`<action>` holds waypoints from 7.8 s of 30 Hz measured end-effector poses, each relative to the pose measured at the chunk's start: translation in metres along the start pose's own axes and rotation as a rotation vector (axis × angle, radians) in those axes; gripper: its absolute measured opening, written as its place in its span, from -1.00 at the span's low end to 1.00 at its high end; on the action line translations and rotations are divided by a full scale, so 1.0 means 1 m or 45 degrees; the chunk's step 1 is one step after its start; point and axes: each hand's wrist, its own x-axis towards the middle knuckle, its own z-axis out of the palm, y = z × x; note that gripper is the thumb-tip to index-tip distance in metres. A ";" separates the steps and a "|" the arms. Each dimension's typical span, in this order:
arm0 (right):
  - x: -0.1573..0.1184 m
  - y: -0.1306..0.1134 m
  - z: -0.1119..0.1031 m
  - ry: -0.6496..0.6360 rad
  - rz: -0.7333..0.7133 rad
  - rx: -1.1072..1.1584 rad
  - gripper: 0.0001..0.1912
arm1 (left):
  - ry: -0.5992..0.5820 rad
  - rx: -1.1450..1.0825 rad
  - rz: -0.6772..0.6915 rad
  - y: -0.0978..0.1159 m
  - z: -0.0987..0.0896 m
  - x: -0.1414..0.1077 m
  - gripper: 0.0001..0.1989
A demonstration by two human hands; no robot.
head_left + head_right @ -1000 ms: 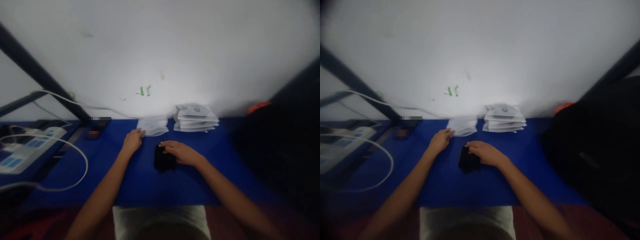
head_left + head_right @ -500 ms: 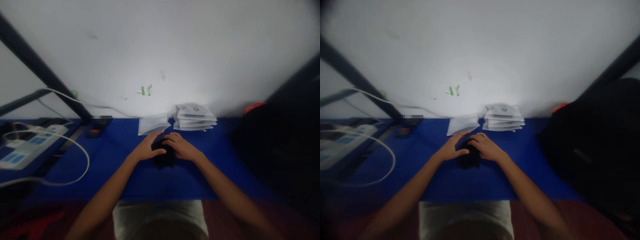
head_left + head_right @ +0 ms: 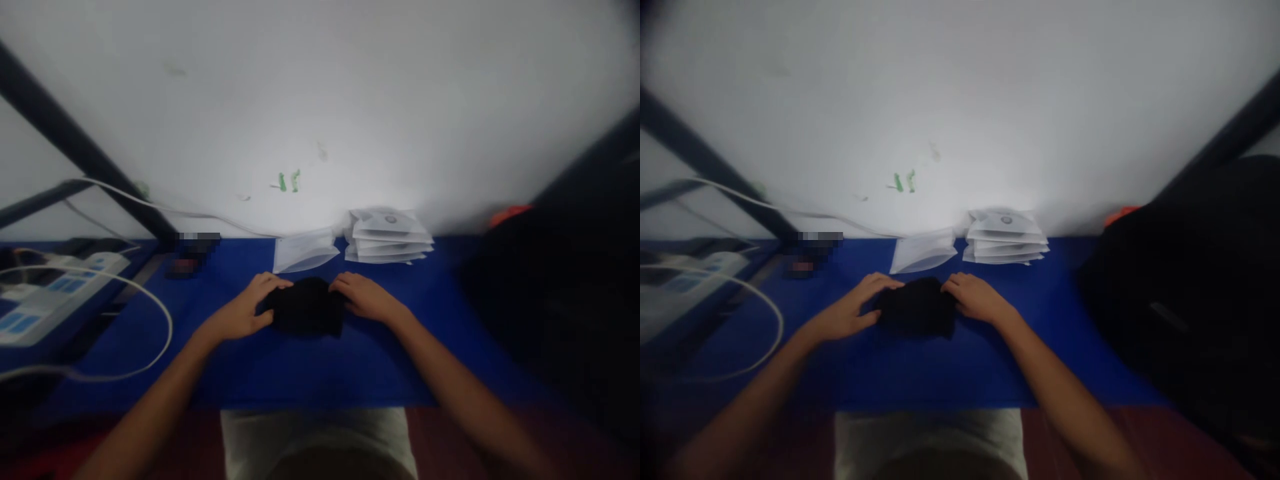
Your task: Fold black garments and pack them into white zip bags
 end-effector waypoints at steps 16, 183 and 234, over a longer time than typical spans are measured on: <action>-0.004 -0.003 -0.004 0.132 0.031 0.022 -0.59 | 0.294 0.262 -0.218 0.023 0.041 0.021 -0.78; -0.012 -0.020 0.006 0.686 -0.613 -0.301 -0.82 | 0.289 -0.620 -0.203 0.030 0.068 0.084 -0.72; -0.041 0.005 -0.007 0.937 -0.483 -0.338 -0.60 | 0.391 -0.559 -0.481 -0.019 0.004 0.064 -0.63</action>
